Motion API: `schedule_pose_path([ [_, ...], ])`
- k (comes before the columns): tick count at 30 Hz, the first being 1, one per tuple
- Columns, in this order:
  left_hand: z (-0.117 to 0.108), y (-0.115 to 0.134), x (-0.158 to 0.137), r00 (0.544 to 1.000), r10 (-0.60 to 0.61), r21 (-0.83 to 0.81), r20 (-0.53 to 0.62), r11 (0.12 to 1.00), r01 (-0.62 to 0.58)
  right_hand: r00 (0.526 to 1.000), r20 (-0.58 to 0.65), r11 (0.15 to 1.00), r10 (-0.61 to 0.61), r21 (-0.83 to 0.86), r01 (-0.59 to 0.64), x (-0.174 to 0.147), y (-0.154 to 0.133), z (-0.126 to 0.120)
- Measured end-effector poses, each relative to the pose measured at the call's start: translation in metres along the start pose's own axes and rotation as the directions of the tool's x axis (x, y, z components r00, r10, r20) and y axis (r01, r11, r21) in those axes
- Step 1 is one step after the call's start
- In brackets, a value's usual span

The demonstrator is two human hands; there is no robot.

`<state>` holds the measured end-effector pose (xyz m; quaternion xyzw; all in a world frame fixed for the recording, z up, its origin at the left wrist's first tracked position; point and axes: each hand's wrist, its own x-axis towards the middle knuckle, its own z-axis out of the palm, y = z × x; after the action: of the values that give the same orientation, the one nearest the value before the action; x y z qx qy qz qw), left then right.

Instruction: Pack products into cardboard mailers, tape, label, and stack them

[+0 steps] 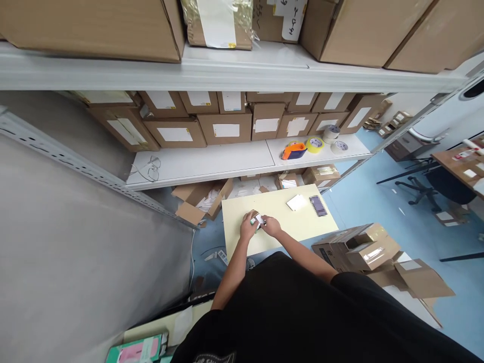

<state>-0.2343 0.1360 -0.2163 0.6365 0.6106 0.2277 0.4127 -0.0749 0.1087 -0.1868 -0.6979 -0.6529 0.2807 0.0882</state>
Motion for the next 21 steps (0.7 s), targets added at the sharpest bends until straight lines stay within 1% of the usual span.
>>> schedule_pose_path([
  [2, 0.002, 0.004, -0.001, 1.0, -0.017, 0.004, -0.004, 1.0, 0.017, 1.0, 0.022, 0.999, 0.008, -0.04, -0.007, 0.0, -0.008, -0.003],
  [4, 0.003, 0.007, 0.002, 0.999, -0.041, -0.03, 0.017, 0.999, 0.041, 0.999, 0.046, 0.998, 0.022, -0.055, -0.02, -0.002, -0.013, -0.004],
  [7, 0.002, 0.005, 0.006, 0.995, -0.044, -0.192, 0.087, 0.979, 0.06, 0.997, 0.047, 0.993, 0.065, -0.1, -0.06, -0.007, -0.017, -0.006],
  [9, 0.0, 0.0, 0.006, 0.993, -0.004, -0.334, 0.117, 0.941, 0.043, 0.994, 0.032, 0.985, 0.107, -0.143, -0.102, -0.01, -0.018, -0.008],
  [12, 0.0, -0.01, 0.001, 0.99, 0.104, -0.461, 0.092, 0.886, -0.05, 0.991, 0.023, 0.979, 0.131, -0.16, -0.126, -0.011, -0.018, -0.009],
  [15, 0.003, -0.02, -0.004, 0.982, 0.182, -0.454, 0.054, 0.88, -0.138, 0.991, 0.006, 0.985, 0.134, -0.114, -0.132, -0.012, -0.013, -0.007],
  [17, 0.006, -0.024, -0.007, 0.974, 0.215, -0.415, 0.077, 0.895, -0.165, 0.986, -0.044, 0.986, 0.16, -0.039, -0.162, -0.013, -0.006, -0.005],
  [19, 0.009, -0.027, -0.008, 0.968, 0.219, -0.367, 0.122, 0.916, -0.161, 0.976, -0.105, 0.981, 0.189, 0.06, -0.184, -0.015, 0.003, -0.001],
  [21, 0.012, -0.029, -0.007, 0.971, 0.189, -0.326, 0.144, 0.936, -0.133, 0.97, -0.153, 0.973, 0.191, 0.164, -0.165, -0.017, 0.012, 0.003],
])
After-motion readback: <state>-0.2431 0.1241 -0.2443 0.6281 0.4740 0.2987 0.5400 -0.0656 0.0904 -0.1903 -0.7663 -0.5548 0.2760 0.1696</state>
